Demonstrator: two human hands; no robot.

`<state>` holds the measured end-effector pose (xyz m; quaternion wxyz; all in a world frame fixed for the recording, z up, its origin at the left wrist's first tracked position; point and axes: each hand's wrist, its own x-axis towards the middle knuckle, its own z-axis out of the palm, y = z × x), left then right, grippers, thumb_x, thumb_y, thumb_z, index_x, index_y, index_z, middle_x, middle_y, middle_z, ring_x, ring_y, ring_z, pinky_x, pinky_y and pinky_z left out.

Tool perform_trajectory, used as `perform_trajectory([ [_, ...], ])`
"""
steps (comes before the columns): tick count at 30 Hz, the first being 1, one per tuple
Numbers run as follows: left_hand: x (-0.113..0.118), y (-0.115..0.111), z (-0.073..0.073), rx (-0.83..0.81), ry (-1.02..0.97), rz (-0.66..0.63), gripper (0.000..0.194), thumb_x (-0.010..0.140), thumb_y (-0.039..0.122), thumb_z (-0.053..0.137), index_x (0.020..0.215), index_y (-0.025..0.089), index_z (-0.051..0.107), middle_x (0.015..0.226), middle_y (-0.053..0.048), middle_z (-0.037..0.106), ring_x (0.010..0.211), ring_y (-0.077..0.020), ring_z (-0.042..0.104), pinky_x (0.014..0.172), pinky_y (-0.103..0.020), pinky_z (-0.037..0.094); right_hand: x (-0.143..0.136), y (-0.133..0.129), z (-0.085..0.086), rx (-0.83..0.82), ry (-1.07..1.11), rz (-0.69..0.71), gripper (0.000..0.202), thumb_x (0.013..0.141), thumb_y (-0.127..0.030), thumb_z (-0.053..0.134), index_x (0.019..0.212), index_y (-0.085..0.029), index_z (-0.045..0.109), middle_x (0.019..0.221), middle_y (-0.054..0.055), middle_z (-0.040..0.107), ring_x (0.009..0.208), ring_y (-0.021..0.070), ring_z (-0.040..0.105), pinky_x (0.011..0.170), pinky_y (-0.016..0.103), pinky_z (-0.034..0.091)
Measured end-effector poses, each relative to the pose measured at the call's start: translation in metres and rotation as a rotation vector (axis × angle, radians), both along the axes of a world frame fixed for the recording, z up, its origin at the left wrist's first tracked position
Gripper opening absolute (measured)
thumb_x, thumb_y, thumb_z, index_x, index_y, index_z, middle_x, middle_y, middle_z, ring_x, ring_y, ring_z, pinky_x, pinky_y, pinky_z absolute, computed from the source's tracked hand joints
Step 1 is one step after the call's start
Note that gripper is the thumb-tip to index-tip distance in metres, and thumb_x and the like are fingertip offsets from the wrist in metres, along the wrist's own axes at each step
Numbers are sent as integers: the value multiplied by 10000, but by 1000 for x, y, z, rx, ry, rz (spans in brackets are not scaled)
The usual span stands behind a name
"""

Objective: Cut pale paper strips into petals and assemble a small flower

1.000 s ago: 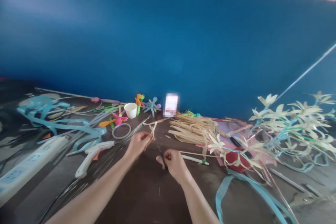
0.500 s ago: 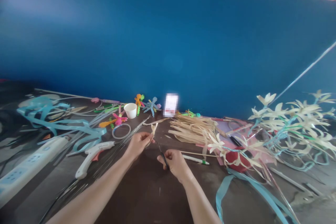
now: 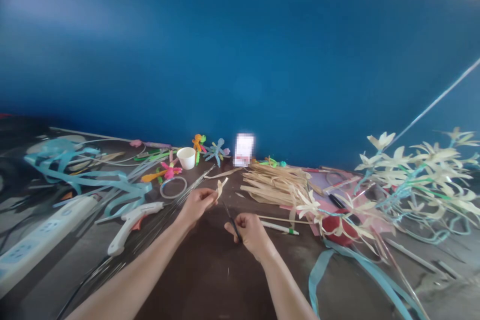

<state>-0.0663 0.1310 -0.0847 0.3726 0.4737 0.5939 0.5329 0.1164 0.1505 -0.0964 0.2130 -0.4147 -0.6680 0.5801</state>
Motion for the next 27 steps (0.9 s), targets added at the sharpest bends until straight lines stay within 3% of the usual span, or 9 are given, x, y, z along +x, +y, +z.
perform_trajectory([
  [13, -6, -1, 4, -41, 160, -84, 320, 694, 420, 477, 611, 141, 609, 551, -5, 564, 508, -106, 438, 503, -214, 296, 5, 4, 2, -20, -25, 26, 325, 626, -435, 596, 538, -153, 460, 407, -41, 502, 373, 53, 377, 411, 175, 256],
  [19, -12, 0, 5, -4, 341, -150, 251, 706, 342, 471, 611, 159, 614, 545, 7, 565, 538, -125, 479, 521, -219, 320, 11, 5, 4, 4, -116, 28, 331, 591, -458, 615, 561, -147, 505, 411, -33, 512, 374, 58, 375, 384, 172, 226],
  [22, -15, 0, 2, 22, 506, -136, 194, 706, 274, 467, 664, 173, 628, 632, -12, 604, 613, -147, 517, 588, -237, 354, 11, 5, 3, 15, -137, 16, 350, 584, -479, 611, 564, -145, 510, 418, -27, 516, 369, 57, 370, 371, 172, 219],
  [27, -19, 0, 1, 64, 978, -78, 169, 669, 148, 482, 697, 180, 646, 720, -54, 582, 769, -200, 498, 754, -318, 343, 11, 10, 2, 78, -119, -64, 370, 594, -495, 594, 520, -152, 477, 399, -21, 509, 372, 65, 382, 380, 178, 242],
])
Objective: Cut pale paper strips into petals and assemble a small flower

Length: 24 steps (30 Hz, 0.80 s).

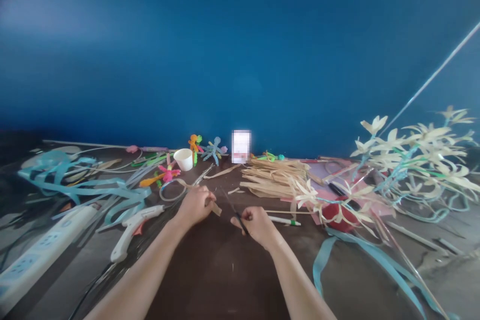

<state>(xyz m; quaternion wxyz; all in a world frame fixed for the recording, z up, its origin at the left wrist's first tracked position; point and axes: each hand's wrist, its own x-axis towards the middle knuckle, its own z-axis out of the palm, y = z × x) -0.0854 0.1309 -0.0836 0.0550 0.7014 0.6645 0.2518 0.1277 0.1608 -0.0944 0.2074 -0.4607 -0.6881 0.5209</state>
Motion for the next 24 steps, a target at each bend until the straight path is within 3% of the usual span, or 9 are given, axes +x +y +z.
perform_trajectory([
  [6, 5, 5, 0, 108, 159, 116, 347, 688, 78, 430, 961, 179, 619, 1056, -103, 507, 977, -236, 421, 854, -362, 294, 1, 12, -3, 126, 113, -218, 377, 602, -496, 585, 494, -165, 440, 410, -20, 510, 391, 79, 410, 407, 194, 267],
  [11, 28, 31, -1, -15, 166, -22, 237, 761, 221, 423, 851, 166, 635, 827, -87, 564, 864, -211, 470, 814, -335, 323, 1, 14, -5, 221, 115, -281, 381, 612, -503, 576, 494, -166, 446, 424, -5, 516, 393, 86, 409, 402, 200, 278],
  [16, 49, 56, -5, -113, 260, -70, 208, 756, 199, 419, 721, 116, 607, 778, -127, 546, 855, -233, 470, 760, -345, 348, 1, 14, -1, 261, 102, -269, 377, 623, -501, 566, 482, -171, 451, 430, 4, 527, 413, 99, 438, 427, 204, 318],
  [20, 53, 59, -3, -101, 253, -81, 187, 738, 139, 411, 722, 112, 596, 786, -148, 552, 859, -250, 472, 712, -360, 359, 0, 15, -2, 247, 111, -266, 390, 605, -525, 568, 492, -172, 448, 432, 3, 522, 410, 103, 437, 422, 208, 315],
  [24, 47, 59, 9, -40, 169, -40, 190, 746, 187, 426, 715, 130, 605, 780, -126, 568, 843, -234, 484, 734, -361, 351, -1, 15, -3, 227, 136, -272, 383, 606, -514, 576, 499, -171, 443, 430, -1, 512, 410, 101, 431, 417, 207, 304],
])
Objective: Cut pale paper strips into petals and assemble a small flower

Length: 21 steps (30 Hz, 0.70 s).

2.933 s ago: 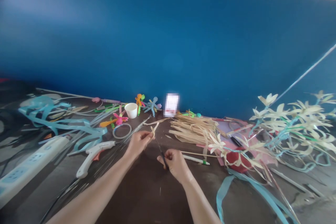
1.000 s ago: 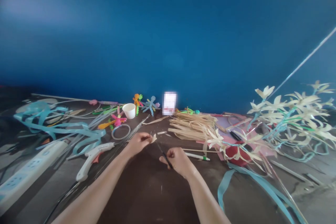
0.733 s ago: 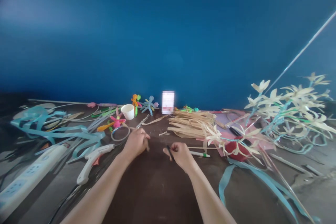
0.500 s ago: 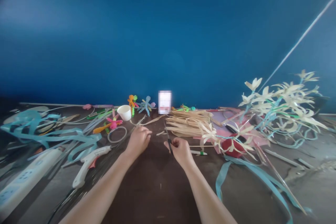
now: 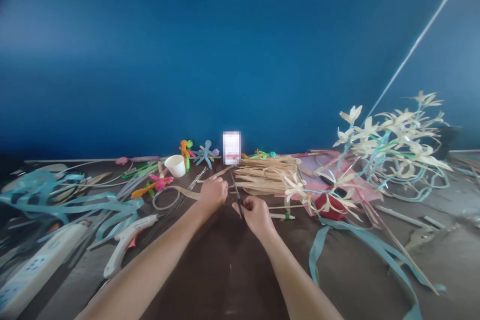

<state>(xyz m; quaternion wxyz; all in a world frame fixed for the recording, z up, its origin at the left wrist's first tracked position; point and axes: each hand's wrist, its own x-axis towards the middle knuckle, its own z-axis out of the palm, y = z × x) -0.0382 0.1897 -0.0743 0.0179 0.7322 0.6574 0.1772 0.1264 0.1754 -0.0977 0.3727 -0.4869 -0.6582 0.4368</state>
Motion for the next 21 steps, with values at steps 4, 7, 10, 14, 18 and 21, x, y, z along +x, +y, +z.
perform_trajectory([
  [4, -8, -11, 15, 48, -899, 177, 200, 717, 306, 491, 766, 142, 595, 764, -63, 581, 686, -147, 518, 602, -261, 388, -3, -4, 3, -47, 55, 9, 353, 638, -490, 562, 540, -164, 467, 448, -4, 520, 410, 89, 422, 408, 201, 292],
  [7, -7, -34, 18, -55, -1421, 187, 250, 701, 360, 507, 819, 148, 567, 745, -32, 579, 549, -83, 500, 462, -198, 354, -6, -8, 5, -102, 125, 50, 332, 632, -471, 578, 589, -154, 492, 469, -8, 527, 428, 84, 433, 413, 195, 300],
  [10, -1, -58, 12, -185, -1709, 159, 230, 643, 325, 585, 791, 151, 560, 728, -10, 574, 507, -49, 487, 420, -162, 329, -9, -13, 6, -198, 234, 97, 323, 611, -448, 608, 686, -148, 513, 537, -10, 543, 421, 66, 409, 383, 183, 298],
  [14, 8, -75, -2, -233, -1712, 170, 189, 629, 297, 602, 725, 140, 561, 633, 9, 558, 494, -56, 491, 403, -152, 329, -12, -21, 10, -303, 437, 175, 351, 606, -423, 625, 813, -173, 492, 661, -11, 538, 458, 64, 419, 371, 174, 331],
  [18, 13, -74, -13, -197, -1584, 182, 147, 637, 276, 586, 675, 141, 541, 539, 29, 518, 476, -69, 476, 413, -166, 366, -17, -26, 10, -287, 484, 206, 338, 603, -357, 649, 823, -184, 460, 722, -4, 539, 555, 86, 473, 424, 173, 359],
  [21, 14, -74, -16, -196, -1543, 166, 129, 636, 256, 581, 644, 141, 522, 508, 45, 481, 445, -62, 440, 395, -164, 365, -21, -26, 7, -162, 465, 169, 307, 600, -285, 663, 791, -177, 448, 712, -12, 531, 636, 98, 497, 533, 189, 386],
])
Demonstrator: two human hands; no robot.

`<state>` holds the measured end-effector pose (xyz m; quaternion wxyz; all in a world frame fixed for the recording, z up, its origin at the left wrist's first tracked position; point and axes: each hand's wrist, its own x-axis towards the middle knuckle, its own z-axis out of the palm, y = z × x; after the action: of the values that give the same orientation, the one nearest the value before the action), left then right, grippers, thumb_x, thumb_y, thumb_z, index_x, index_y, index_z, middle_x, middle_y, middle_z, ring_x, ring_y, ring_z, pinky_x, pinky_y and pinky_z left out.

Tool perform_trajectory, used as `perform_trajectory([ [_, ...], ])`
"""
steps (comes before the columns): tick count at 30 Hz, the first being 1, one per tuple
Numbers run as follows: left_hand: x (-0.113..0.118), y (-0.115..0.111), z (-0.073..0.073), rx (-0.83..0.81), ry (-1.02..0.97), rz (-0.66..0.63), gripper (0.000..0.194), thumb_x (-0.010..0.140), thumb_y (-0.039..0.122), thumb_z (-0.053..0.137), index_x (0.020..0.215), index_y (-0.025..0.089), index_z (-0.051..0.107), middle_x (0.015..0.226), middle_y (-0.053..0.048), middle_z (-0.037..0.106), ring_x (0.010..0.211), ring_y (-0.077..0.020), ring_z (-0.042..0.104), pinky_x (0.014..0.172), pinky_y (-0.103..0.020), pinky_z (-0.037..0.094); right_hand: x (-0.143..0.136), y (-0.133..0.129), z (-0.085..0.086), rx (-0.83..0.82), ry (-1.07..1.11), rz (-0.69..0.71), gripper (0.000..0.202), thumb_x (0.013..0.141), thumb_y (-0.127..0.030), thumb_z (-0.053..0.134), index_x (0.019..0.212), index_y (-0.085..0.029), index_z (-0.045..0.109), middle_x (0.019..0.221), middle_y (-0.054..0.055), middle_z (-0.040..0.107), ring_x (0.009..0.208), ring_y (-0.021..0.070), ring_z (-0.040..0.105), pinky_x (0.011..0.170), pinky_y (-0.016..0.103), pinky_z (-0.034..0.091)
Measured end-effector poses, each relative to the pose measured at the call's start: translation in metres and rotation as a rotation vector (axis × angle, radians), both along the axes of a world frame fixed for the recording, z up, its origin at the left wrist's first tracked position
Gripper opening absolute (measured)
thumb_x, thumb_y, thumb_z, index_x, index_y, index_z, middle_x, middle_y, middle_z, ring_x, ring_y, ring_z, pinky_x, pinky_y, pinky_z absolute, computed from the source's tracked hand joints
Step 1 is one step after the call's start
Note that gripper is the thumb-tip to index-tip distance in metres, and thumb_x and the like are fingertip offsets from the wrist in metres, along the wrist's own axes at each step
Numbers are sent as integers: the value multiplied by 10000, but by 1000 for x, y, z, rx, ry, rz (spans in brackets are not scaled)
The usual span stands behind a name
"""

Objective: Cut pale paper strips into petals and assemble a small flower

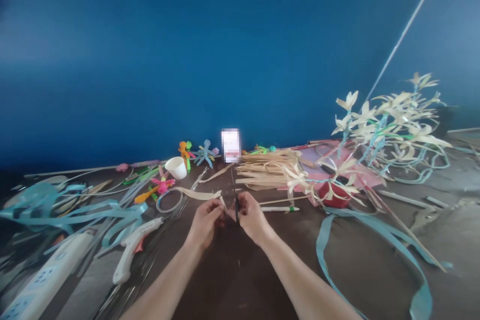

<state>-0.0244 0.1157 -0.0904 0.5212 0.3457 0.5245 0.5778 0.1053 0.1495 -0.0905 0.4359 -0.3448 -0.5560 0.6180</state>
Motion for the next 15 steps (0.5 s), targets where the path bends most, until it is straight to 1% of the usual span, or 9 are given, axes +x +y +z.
perform_trajectory([
  [1, 0, 0, -1, -2, 7, -6, 127, 637, 252, 578, 640, 140, 518, 501, 47, 472, 439, -60, 434, 390, -163, 363, -1, 0, -1, 32, -11, -14, 301, 599, -270, 664, 780, -176, 443, 706, -15, 528, 644, 99, 498, 554, 194, 385],
  [3, 0, -2, -3, -10, 30, -15, 119, 637, 242, 574, 641, 138, 516, 499, 49, 466, 432, -58, 429, 388, -162, 364, -2, 1, -2, 65, -40, -19, 288, 605, -261, 657, 768, -176, 435, 694, -20, 522, 622, 94, 487, 546, 196, 372],
  [7, 0, -2, -6, 19, 109, -16, 99, 620, 217, 575, 639, 141, 515, 523, 47, 480, 442, -60, 439, 399, -168, 386, -2, 1, -4, 70, -107, 10, 260, 623, -263, 637, 750, -171, 430, 660, -27, 511, 560, 79, 449, 484, 185, 329],
  [10, 1, -2, -6, 34, 116, -37, 114, 621, 233, 579, 648, 144, 513, 533, 45, 489, 445, -63, 449, 402, -173, 395, -2, 2, -9, 75, -134, 10, 249, 623, -253, 632, 732, -167, 426, 633, -33, 497, 545, 75, 432, 461, 179, 306],
  [15, 1, -4, -4, 17, 130, -86, 222, 655, 291, 570, 815, 138, 561, 639, 0, 564, 484, -78, 487, 412, -181, 406, -4, 4, -19, 82, -121, 10, 219, 627, -190, 608, 727, -169, 414, 608, -45, 484, 538, 75, 433, 460, 177, 312],
])
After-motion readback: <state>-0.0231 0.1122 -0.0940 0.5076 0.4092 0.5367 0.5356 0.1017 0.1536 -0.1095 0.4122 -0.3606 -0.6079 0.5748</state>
